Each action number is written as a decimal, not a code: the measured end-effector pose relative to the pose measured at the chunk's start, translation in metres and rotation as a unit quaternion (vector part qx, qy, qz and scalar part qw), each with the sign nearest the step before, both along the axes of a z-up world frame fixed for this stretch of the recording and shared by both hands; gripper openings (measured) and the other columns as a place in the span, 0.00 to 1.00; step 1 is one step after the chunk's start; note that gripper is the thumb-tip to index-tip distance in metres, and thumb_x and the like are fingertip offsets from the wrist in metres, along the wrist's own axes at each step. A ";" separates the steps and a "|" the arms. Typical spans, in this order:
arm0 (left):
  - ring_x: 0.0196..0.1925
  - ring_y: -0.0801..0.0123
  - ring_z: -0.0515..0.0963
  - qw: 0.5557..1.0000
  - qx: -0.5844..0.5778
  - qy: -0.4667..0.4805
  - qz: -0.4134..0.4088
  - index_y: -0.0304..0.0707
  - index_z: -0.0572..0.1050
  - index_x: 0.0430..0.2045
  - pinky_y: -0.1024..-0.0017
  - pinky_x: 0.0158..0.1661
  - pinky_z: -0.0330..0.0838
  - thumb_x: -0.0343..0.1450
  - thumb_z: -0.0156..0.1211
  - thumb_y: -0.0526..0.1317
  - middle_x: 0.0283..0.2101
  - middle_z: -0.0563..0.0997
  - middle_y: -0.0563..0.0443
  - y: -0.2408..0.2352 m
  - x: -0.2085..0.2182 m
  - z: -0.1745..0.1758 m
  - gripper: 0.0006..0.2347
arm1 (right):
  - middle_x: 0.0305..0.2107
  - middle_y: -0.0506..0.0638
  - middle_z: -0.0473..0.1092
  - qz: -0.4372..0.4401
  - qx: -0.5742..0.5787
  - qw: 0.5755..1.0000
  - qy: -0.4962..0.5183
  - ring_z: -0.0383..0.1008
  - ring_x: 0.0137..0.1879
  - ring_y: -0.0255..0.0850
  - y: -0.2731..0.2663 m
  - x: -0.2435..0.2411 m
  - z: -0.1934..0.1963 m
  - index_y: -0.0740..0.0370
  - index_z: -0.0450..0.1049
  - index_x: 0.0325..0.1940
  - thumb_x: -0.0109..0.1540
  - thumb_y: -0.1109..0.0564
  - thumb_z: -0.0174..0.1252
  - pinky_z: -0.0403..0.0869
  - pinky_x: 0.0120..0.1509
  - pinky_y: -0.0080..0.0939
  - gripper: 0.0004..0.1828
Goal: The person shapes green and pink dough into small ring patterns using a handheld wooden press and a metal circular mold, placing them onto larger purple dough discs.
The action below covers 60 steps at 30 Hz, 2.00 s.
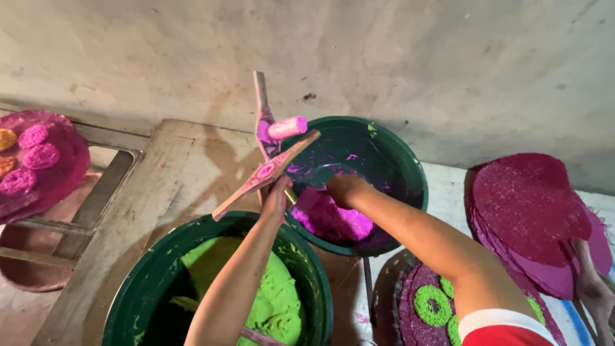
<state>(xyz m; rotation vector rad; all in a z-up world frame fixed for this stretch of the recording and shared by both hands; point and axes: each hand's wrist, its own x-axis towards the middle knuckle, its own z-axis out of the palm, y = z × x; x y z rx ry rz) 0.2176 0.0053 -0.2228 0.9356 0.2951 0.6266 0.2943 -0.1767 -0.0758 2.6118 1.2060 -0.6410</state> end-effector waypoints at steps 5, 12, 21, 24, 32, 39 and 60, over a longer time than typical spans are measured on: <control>0.36 0.74 0.75 0.999 0.024 0.005 0.029 0.49 0.62 0.56 0.76 0.37 0.72 0.64 0.61 0.31 0.36 0.76 0.55 -0.008 0.009 0.003 0.25 | 0.49 0.60 0.75 0.004 0.018 1.000 0.012 0.77 0.53 0.59 -0.008 -0.027 0.014 0.47 0.79 0.54 0.61 0.62 0.54 0.76 0.55 0.55 0.20; 0.41 0.74 0.78 0.979 0.188 0.031 0.068 0.40 0.68 0.53 0.75 0.40 0.74 0.66 0.66 0.35 0.42 0.79 0.57 -0.001 -0.021 0.077 0.20 | 0.44 0.60 0.77 -0.025 0.183 0.978 0.093 0.80 0.49 0.53 -0.061 -0.060 0.042 0.47 0.80 0.55 0.60 0.60 0.59 0.76 0.53 0.49 0.20; 0.51 0.61 0.80 0.778 0.617 0.102 0.067 0.38 0.68 0.59 0.67 0.50 0.78 0.56 0.76 0.47 0.53 0.78 0.45 -0.035 -0.145 0.207 0.36 | 0.20 0.41 0.61 -0.162 0.320 0.831 0.425 0.58 0.25 0.32 -0.148 -0.090 0.151 0.58 0.79 0.61 0.67 0.50 0.56 0.58 0.28 0.35 0.20; 0.53 0.54 0.80 0.708 0.694 0.135 -0.003 0.42 0.70 0.59 0.61 0.47 0.77 0.58 0.74 0.49 0.57 0.78 0.45 -0.044 -0.173 0.226 0.33 | 0.21 0.43 0.67 -0.056 0.263 0.927 0.263 0.66 0.28 0.35 -0.131 -0.112 0.178 0.54 0.81 0.57 0.66 0.50 0.57 0.65 0.31 0.39 0.18; 0.47 0.61 0.80 0.937 0.123 0.024 -0.326 0.34 0.73 0.55 0.64 0.45 0.80 0.66 0.69 0.38 0.47 0.79 0.42 -0.069 -0.203 0.178 0.23 | 0.30 0.50 0.72 0.317 0.125 0.892 -0.298 0.78 0.33 0.45 -0.073 -0.221 0.168 0.58 0.74 0.38 0.59 0.54 0.56 0.75 0.33 0.45 0.08; 0.43 0.65 0.86 0.804 0.525 0.225 -0.165 0.38 0.78 0.42 0.70 0.44 0.78 0.66 0.73 0.48 0.41 0.86 0.48 -0.049 -0.250 0.207 0.18 | 0.31 0.49 0.73 0.288 0.167 0.904 -0.270 0.76 0.30 0.42 -0.121 -0.236 0.209 0.60 0.74 0.43 0.55 0.56 0.55 0.74 0.31 0.43 0.13; 0.51 0.57 0.82 0.802 0.584 0.082 0.098 0.32 0.74 0.52 0.66 0.51 0.76 0.64 0.71 0.40 0.51 0.80 0.40 -0.029 -0.243 0.242 0.23 | 0.32 0.57 0.75 -0.054 0.461 0.882 0.078 0.78 0.33 0.49 -0.075 -0.239 0.194 0.57 0.71 0.68 0.66 0.63 0.52 0.75 0.38 0.42 0.24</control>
